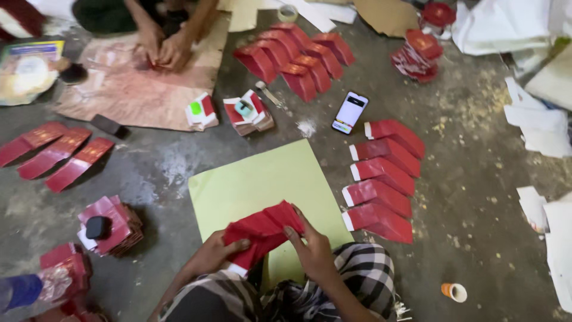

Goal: The person sits on the floor and folds red paper pouches by hand, pressing the edges to seal them and placing finished units in a row. The person repeats this process for several pouches.

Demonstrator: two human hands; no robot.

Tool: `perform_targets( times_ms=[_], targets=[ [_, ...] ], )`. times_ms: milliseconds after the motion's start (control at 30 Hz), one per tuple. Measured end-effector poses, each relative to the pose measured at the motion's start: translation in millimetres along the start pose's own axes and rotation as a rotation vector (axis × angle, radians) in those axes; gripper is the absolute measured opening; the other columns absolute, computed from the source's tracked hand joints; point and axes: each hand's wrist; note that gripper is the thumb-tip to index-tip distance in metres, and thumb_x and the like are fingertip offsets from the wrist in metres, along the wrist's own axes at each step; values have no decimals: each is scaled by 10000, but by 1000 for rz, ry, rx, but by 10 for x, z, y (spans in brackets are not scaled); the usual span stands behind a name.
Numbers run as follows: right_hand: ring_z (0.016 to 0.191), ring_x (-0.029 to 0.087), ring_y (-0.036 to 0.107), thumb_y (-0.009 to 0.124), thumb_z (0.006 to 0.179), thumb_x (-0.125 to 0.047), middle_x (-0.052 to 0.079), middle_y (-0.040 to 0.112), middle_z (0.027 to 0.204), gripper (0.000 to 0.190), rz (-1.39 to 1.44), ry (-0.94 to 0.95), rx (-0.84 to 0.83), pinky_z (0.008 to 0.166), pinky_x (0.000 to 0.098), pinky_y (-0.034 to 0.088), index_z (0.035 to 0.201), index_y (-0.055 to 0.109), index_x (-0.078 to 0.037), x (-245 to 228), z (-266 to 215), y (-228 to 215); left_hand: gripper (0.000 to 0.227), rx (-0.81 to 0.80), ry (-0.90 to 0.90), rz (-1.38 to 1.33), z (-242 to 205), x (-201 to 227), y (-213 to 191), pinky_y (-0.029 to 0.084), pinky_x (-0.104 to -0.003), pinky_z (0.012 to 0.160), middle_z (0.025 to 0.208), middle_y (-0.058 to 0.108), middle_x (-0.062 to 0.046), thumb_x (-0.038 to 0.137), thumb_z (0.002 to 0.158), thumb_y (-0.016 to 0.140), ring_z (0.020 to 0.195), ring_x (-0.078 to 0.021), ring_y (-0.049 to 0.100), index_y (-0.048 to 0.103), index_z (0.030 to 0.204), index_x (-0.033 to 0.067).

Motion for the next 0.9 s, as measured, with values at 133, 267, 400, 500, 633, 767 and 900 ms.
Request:
perform_targets(
  times_ms=[133, 267, 400, 500, 633, 767, 900],
  targets=[
    [907, 189, 756, 651, 993, -289, 158, 779, 1062, 380, 193, 31, 10, 780, 325, 592, 1296, 679, -62, 91, 272, 114, 417, 19, 0, 13, 243, -48, -62, 573, -318, 785, 935, 778, -62, 339, 914, 731, 812, -128, 683, 718, 1162, 4],
    [924, 232, 794, 668, 964, -310, 126, 829, 1029, 363, 147, 329, -4, 819, 343, 594, 1243, 721, -85, 267, 424, 217, 385, 98, 59, 63, 577, -179, -51, 590, -316, 738, 938, 797, -57, 276, 904, 719, 805, -136, 704, 709, 1216, 50],
    [1297, 328, 596, 638, 1014, -270, 194, 647, 1380, 429, -353, -66, 285, 1091, 423, 459, 1366, 612, -25, 397, 667, 98, 566, 124, 423, 736, 1018, -169, -363, 607, -363, 745, 1132, 787, -53, 231, 812, 731, 849, -207, 751, 648, 1368, 160],
    [1588, 401, 304, 610, 1058, -253, 267, 344, 1659, 620, -362, -103, 491, 1299, 541, 255, 1568, 376, 12, 598, 518, 90, 557, 185, 388, 1058, 1282, -437, -471, 598, -417, 774, 1235, 739, -57, 343, 906, 735, 991, -271, 746, 563, 1415, 194],
    [1644, 355, 107, 618, 1077, -385, 211, 136, 1730, 781, -279, -411, 499, 1348, 557, 124, 1661, 197, -82, 947, 657, 818, 726, 174, 445, 1075, 1683, -677, -551, 588, -416, 829, 1478, 575, -92, 319, 896, 750, 1138, -300, 682, 448, 1534, 151],
    [1592, 285, 206, 598, 973, -619, 104, 205, 1726, 910, -668, -343, -353, 1263, 565, 163, 1627, 259, -83, 1445, 851, 1339, 936, 142, 365, 955, 1642, -894, -495, 555, -396, 930, 1539, 516, -83, 265, 686, 844, 1272, -290, 603, 436, 1519, 138],
    [1612, 294, 195, 513, 999, -657, 135, 186, 1740, 930, 214, -59, 216, 1291, 537, 163, 1640, 220, -51, 1819, 1164, 1310, 866, 208, 468, 547, 1466, -1021, -593, 448, -413, 1091, 1547, 467, -159, 235, 730, 887, 1410, -328, 461, 505, 1491, 73]
  ],
)
Point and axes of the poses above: each hand's wrist, its own z-axis towards the middle knuckle, its own y-axis out of the palm, x = y × z
